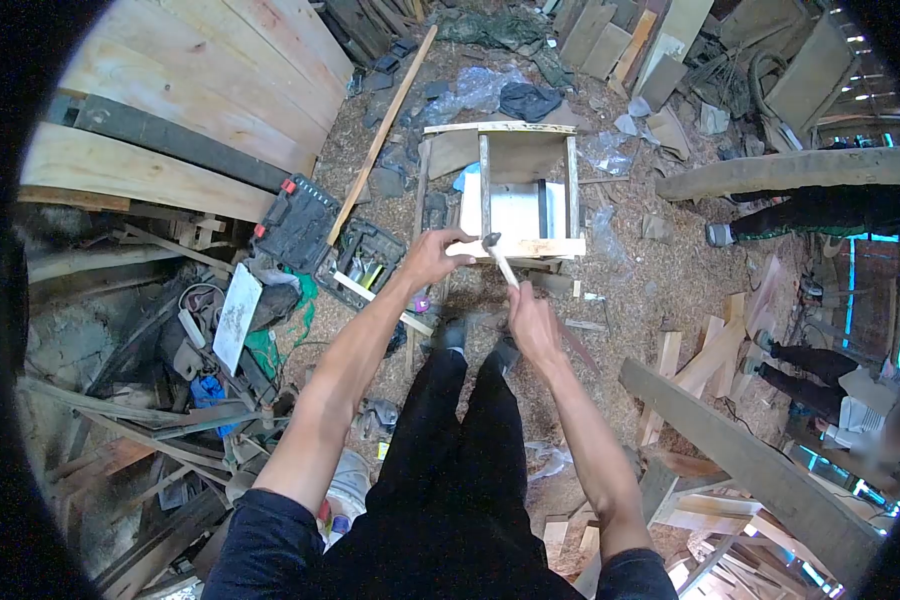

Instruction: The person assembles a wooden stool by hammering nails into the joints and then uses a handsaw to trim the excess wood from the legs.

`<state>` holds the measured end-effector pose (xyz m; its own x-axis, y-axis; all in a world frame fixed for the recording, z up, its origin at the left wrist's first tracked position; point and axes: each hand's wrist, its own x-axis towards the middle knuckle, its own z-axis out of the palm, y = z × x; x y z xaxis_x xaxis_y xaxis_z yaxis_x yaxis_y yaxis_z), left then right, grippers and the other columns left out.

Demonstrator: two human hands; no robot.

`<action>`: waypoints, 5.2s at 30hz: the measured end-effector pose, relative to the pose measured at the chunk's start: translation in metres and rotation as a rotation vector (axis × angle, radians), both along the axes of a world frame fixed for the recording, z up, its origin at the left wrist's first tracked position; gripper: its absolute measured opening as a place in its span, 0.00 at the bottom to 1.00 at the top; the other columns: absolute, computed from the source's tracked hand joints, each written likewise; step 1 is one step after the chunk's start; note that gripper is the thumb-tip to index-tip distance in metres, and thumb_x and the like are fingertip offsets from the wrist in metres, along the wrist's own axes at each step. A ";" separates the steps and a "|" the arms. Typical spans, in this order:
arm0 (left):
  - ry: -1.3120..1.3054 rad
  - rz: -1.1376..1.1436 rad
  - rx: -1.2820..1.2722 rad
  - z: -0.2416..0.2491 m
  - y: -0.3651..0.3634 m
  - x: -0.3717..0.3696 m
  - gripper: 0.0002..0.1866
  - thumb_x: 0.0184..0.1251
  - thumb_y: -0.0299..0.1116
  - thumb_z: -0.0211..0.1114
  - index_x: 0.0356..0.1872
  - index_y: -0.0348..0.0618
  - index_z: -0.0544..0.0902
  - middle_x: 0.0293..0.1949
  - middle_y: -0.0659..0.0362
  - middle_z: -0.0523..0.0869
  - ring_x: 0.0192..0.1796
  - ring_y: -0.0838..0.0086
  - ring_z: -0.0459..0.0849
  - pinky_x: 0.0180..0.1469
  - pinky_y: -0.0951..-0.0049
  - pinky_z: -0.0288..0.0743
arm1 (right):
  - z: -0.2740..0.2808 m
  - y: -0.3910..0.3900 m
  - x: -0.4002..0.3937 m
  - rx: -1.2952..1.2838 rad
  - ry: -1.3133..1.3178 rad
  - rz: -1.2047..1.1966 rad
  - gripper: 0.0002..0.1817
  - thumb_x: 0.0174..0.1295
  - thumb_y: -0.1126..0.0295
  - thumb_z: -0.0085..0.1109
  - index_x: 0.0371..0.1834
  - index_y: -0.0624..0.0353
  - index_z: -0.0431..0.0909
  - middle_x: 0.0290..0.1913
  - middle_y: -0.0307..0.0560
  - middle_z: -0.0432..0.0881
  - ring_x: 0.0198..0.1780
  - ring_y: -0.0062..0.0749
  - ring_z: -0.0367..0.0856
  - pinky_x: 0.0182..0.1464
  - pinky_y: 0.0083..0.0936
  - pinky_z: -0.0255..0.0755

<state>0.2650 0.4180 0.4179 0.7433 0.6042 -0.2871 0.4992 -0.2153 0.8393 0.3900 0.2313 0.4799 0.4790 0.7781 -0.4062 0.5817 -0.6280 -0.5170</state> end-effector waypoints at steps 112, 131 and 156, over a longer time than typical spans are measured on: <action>0.181 0.052 -0.206 0.001 -0.058 -0.002 0.18 0.58 0.18 0.63 0.52 0.33 0.80 0.47 0.50 0.87 0.52 0.67 0.84 0.55 0.70 0.76 | -0.085 -0.069 0.129 0.213 0.401 -0.533 0.20 0.56 0.71 0.71 0.51 0.63 0.81 0.37 0.44 0.86 0.34 0.26 0.81 0.37 0.25 0.75; 0.079 0.041 -0.279 -0.005 -0.046 -0.009 0.17 0.62 0.27 0.64 0.53 0.38 0.81 0.49 0.45 0.85 0.55 0.55 0.82 0.60 0.63 0.70 | -0.063 -0.049 0.121 0.144 0.348 -0.672 0.17 0.57 0.68 0.70 0.49 0.63 0.83 0.38 0.46 0.86 0.36 0.29 0.81 0.42 0.28 0.74; -0.127 -0.116 0.267 0.012 -0.012 0.031 0.18 0.51 0.22 0.65 0.47 0.35 0.81 0.45 0.45 0.85 0.48 0.48 0.83 0.53 0.57 0.76 | -0.067 -0.005 0.159 0.207 0.241 -0.572 0.16 0.58 0.69 0.69 0.48 0.62 0.84 0.39 0.45 0.87 0.39 0.29 0.83 0.44 0.28 0.75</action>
<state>0.2963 0.4061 0.4299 0.8315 0.5548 -0.0301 0.3531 -0.4858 0.7996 0.5487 0.2265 0.4134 0.7549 0.5015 -0.4226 0.0385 -0.6772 -0.7348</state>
